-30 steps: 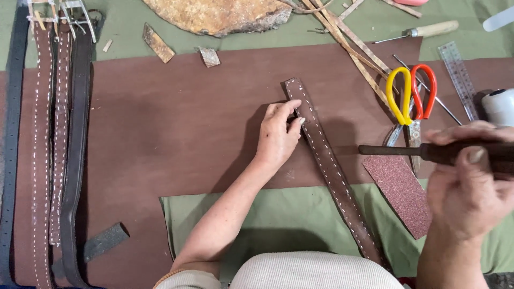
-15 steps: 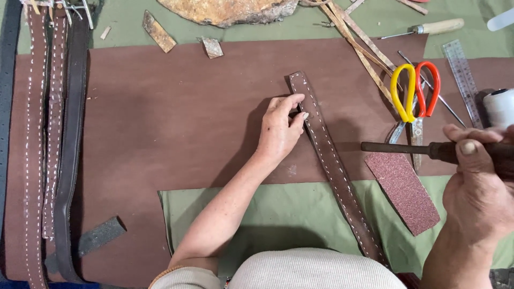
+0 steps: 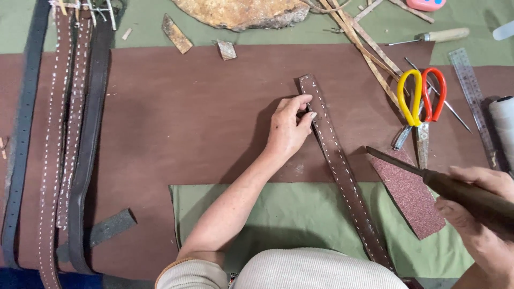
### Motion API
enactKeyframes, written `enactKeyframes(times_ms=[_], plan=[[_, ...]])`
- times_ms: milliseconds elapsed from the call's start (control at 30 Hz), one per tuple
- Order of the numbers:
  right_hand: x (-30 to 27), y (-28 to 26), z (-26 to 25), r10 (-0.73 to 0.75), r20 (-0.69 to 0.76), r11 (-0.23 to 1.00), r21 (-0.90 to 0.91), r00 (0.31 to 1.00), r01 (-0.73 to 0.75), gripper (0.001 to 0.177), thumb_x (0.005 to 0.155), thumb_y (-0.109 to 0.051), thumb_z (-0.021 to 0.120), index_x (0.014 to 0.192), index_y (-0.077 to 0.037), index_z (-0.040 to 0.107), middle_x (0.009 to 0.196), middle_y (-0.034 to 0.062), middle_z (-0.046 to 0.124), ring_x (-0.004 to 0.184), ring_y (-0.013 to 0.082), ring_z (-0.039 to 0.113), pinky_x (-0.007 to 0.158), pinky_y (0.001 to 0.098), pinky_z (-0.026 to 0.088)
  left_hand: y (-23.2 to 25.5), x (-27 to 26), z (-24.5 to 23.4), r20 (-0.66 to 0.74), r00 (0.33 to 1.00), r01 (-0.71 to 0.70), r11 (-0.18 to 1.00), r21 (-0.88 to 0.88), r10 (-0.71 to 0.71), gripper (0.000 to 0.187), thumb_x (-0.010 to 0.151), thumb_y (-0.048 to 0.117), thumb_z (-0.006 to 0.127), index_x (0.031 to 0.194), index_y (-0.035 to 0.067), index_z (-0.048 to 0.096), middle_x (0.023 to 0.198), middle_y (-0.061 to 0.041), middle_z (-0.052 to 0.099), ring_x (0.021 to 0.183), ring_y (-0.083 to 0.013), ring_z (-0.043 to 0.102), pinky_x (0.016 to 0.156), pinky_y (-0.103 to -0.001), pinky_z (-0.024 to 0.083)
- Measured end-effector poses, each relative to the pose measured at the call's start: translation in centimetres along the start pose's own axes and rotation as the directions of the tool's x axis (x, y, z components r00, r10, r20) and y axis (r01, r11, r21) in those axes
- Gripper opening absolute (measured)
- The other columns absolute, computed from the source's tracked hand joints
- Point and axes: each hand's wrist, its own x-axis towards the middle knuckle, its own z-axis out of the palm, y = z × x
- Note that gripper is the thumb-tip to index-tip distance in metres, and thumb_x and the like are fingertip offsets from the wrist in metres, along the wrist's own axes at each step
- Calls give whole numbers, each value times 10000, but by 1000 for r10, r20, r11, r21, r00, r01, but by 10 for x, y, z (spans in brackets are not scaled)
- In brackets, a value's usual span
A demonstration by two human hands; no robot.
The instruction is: Trimming the edges of a stitched leather strap using scissors and a wooden burnishing tool on a workshop table.
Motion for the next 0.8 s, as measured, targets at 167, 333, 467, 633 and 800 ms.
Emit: enactKeyframes(times_ms=[167, 333, 467, 633, 800], plan=[[-3, 56, 11, 246, -136, 936, 291, 960, -198, 480, 1001, -30, 645, 1424, -83, 424, 1365, 110, 603, 1185, 219, 633, 1091, 290, 480, 1, 1, -1, 16, 1000, 14, 999, 31, -15, 333, 947, 118, 660, 1277, 162, 662, 1138, -68, 551, 586, -148, 658, 654, -257, 661], [-4, 51, 11, 197, -122, 915, 380, 973, -138, 590, 948, -164, 593, 1505, -4, 482, 1512, 150, 562, 1126, 247, 632, 992, 252, 554, 1, 1, -3, 30, 1000, 1, 999, 39, -2, 326, 954, 121, 656, 1279, 152, 655, 1148, -69, 553, 566, -137, 652, 691, -260, 647], [6, 45, 19, 123, -95, 708, 706, 988, -20, 594, 861, -78, 532, 1448, -127, 462, 1503, 180, 549, 1047, 361, 668, 1053, 401, 618, 4, 2, -2, 30, 999, 39, 999, 6, -39, 335, 939, 111, 670, 1269, 162, 666, 1131, -69, 534, 627, -126, 610, 659, -275, 704], [35, 35, 32, 75, -49, 591, 806, 996, -5, 490, 893, 41, 549, 1341, -147, 482, 1428, 171, 586, 1029, 376, 716, 1010, 363, 658, 5, 2, -3, 34, 998, 45, 998, 34, -47, 330, 941, 96, 667, 1264, 166, 660, 1125, -56, 526, 592, -130, 623, 660, -254, 676], [57, 36, 44, 7, -18, 461, 887, 1000, 13, 528, 798, 102, 525, 1291, -84, 512, 1363, 226, 596, 1076, 415, 697, 1059, 522, 678, 9, 1, -4, 39, 998, 49, 999, 15, -50, 353, 937, 53, 654, 1270, 171, 668, 1121, -58, 518, 639, -119, 585, 633, -261, 694]])
